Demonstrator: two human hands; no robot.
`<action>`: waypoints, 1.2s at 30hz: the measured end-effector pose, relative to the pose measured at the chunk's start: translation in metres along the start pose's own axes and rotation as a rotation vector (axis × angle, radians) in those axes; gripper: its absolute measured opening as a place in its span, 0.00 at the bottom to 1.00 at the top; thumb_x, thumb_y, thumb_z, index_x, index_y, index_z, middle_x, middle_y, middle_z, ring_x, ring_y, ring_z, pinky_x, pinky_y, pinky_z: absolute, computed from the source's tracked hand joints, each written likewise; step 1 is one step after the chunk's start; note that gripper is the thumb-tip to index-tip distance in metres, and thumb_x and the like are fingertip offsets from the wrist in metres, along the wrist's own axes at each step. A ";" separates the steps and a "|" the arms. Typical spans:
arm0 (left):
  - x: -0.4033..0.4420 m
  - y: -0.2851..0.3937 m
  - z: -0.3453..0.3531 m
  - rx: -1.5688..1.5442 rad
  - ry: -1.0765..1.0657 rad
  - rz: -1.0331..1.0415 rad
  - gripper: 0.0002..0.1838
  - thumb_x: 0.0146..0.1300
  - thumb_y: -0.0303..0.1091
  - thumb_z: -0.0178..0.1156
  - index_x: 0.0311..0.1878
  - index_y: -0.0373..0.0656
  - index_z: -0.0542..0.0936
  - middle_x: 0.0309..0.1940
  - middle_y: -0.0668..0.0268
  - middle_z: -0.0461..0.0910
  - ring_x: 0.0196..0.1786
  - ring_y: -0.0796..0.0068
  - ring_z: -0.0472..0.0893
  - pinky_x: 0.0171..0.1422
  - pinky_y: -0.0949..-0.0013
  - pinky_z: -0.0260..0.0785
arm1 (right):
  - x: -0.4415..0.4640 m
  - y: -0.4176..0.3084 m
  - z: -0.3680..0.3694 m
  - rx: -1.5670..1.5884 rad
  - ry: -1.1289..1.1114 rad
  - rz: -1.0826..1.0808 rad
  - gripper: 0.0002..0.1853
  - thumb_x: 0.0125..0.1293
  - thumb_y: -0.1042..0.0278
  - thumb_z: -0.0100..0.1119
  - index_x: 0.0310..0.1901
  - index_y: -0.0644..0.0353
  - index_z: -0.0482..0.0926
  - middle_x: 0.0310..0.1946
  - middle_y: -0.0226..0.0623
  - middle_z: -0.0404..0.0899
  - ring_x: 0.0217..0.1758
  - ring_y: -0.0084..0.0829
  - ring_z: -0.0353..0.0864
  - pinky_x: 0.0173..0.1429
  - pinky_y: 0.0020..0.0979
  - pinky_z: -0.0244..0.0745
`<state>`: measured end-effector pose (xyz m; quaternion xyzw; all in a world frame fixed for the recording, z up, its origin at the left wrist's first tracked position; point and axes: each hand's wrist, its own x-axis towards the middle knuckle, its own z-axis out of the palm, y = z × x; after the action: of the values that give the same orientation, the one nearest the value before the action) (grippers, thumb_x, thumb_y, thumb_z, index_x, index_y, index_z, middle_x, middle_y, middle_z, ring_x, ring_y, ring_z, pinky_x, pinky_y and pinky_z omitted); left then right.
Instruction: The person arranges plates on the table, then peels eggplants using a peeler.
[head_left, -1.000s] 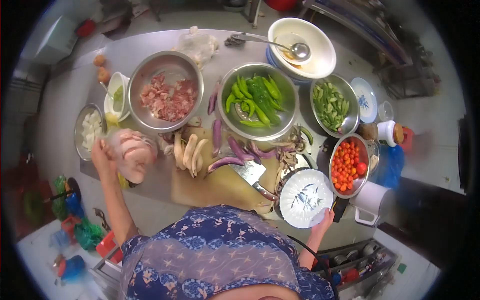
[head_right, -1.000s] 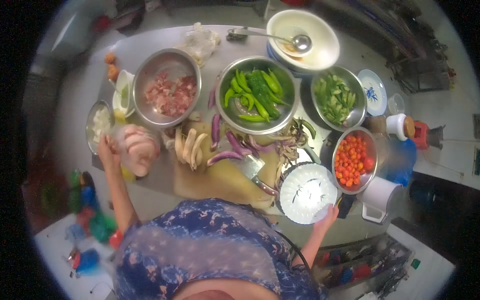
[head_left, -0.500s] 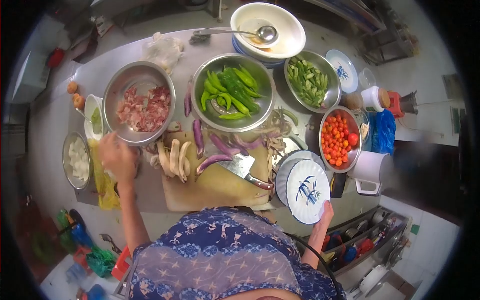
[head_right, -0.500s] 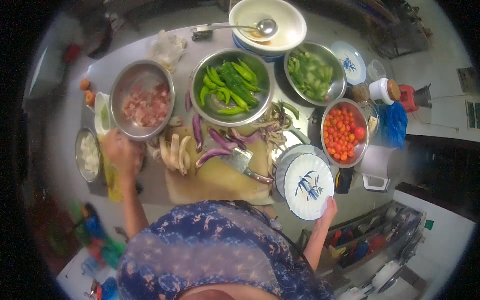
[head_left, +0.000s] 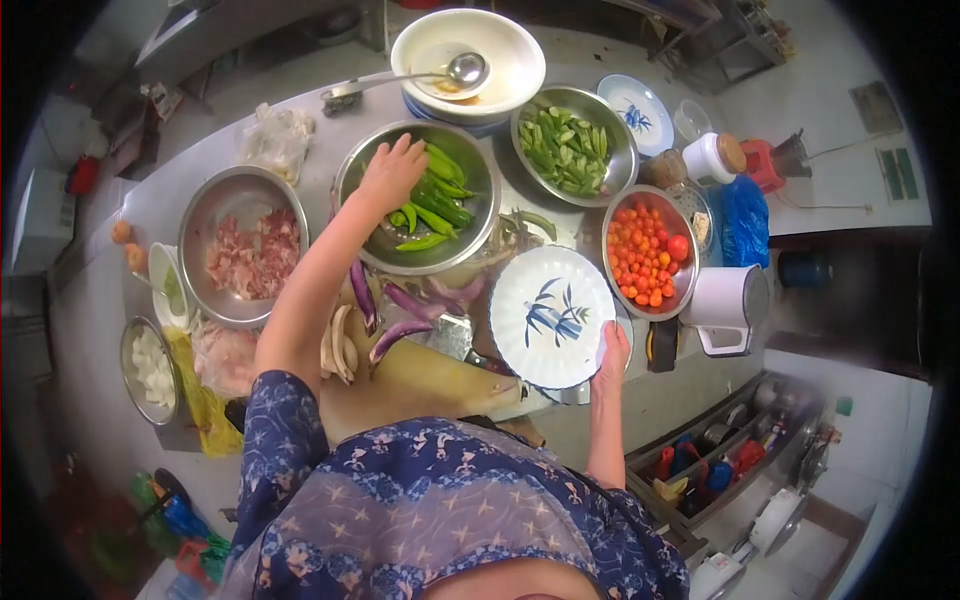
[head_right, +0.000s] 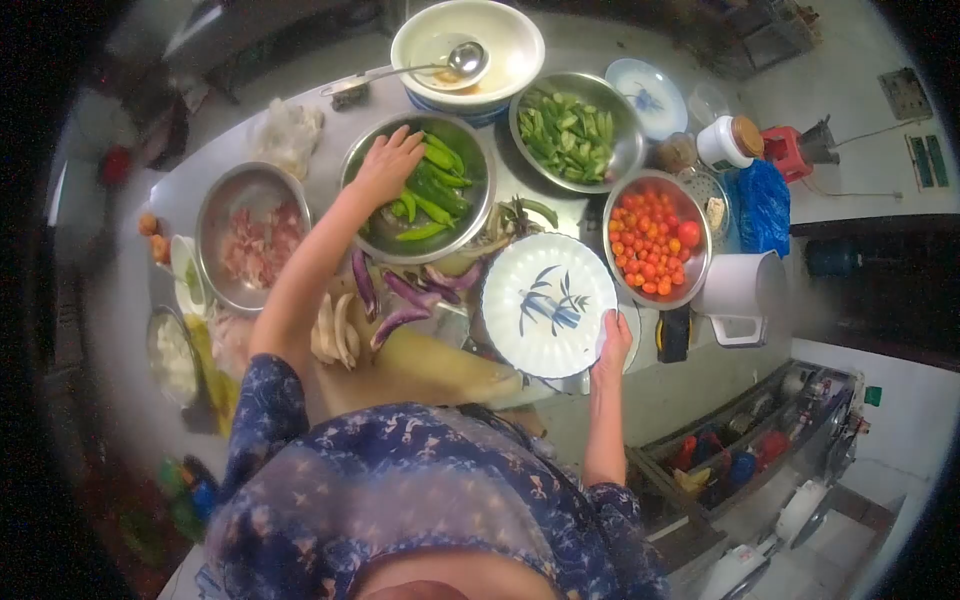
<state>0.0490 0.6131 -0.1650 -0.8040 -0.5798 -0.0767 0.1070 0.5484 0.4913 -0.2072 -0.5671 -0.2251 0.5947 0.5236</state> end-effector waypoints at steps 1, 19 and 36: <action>0.005 -0.004 0.006 0.011 -0.088 -0.005 0.26 0.52 0.24 0.64 0.57 0.43 0.77 0.59 0.61 0.74 0.65 0.58 0.70 0.62 0.55 0.67 | 0.006 0.003 0.001 0.014 -0.024 0.020 0.13 0.76 0.69 0.56 0.56 0.67 0.78 0.47 0.35 0.84 0.46 0.26 0.83 0.51 0.29 0.78; -0.023 -0.032 0.007 -0.315 -0.376 -0.349 0.32 0.51 0.32 0.69 0.62 0.43 0.71 0.54 0.54 0.76 0.60 0.51 0.74 0.61 0.52 0.75 | 0.056 0.031 0.001 -0.464 0.146 -0.191 0.14 0.73 0.69 0.55 0.54 0.68 0.78 0.45 0.39 0.78 0.49 0.32 0.77 0.56 0.35 0.72; -0.054 -0.006 0.007 -0.744 -0.256 -0.888 0.31 0.54 0.47 0.65 0.52 0.29 0.76 0.45 0.41 0.84 0.55 0.42 0.81 0.60 0.51 0.73 | -0.028 -0.004 0.213 -0.651 -0.512 -0.461 0.11 0.72 0.74 0.55 0.53 0.62 0.80 0.37 0.42 0.80 0.39 0.33 0.83 0.42 0.30 0.79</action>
<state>0.0263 0.5675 -0.1842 -0.4707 -0.8033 -0.2147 -0.2951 0.3510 0.5379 -0.1373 -0.4720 -0.6416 0.4822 0.3648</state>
